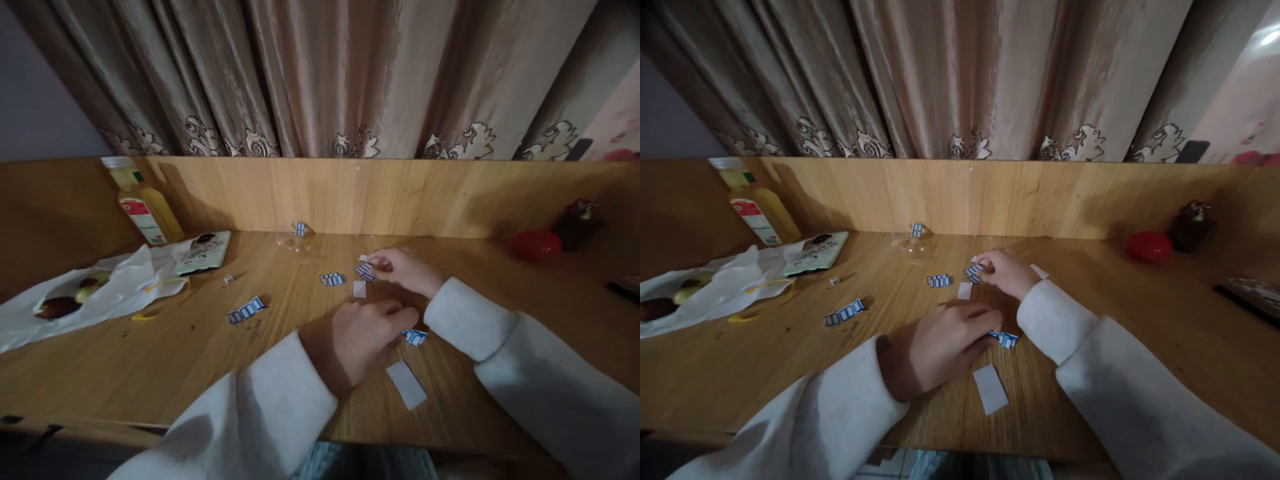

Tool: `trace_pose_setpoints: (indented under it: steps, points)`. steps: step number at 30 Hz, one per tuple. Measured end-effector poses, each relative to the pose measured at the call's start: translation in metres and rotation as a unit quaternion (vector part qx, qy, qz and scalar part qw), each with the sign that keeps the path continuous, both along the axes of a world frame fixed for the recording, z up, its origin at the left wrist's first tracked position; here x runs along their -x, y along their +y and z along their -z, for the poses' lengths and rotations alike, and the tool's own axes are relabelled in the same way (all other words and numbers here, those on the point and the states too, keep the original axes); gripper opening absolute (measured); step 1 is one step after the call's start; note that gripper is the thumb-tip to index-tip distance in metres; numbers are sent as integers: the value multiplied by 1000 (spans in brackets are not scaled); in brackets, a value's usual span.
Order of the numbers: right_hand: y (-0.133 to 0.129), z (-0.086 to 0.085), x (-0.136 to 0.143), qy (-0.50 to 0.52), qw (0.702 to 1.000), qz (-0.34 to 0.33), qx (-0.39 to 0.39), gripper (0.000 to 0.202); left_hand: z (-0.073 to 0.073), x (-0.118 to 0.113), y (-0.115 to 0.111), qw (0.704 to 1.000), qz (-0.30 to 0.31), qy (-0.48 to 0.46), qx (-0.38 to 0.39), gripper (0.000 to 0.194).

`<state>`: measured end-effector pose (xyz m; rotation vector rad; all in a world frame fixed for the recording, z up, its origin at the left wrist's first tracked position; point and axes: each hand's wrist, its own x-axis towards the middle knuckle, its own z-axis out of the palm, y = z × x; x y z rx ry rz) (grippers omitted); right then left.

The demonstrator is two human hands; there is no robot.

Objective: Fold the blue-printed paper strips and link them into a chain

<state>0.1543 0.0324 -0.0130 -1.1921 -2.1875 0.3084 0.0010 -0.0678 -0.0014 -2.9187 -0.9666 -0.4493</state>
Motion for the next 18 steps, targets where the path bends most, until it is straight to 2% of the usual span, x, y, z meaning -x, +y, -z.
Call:
trace_pose_setpoints:
  steps: [3,6,13,18]
  points:
    - [5,7,-4,-2,1000,-7,13,12,2,0,1,1000,3,-3,-2,9]
    - [8,7,-9,7,999,1,33,10,2,1,2,1000,13,-20,14,9]
    - [-4,-8,-23,47,997,2,54,5,2,2,6,993,26,-83,79,7]
    - [-25,-25,-34,139,982,-60,110,12,3,3,10,984,12,-129,124,7]
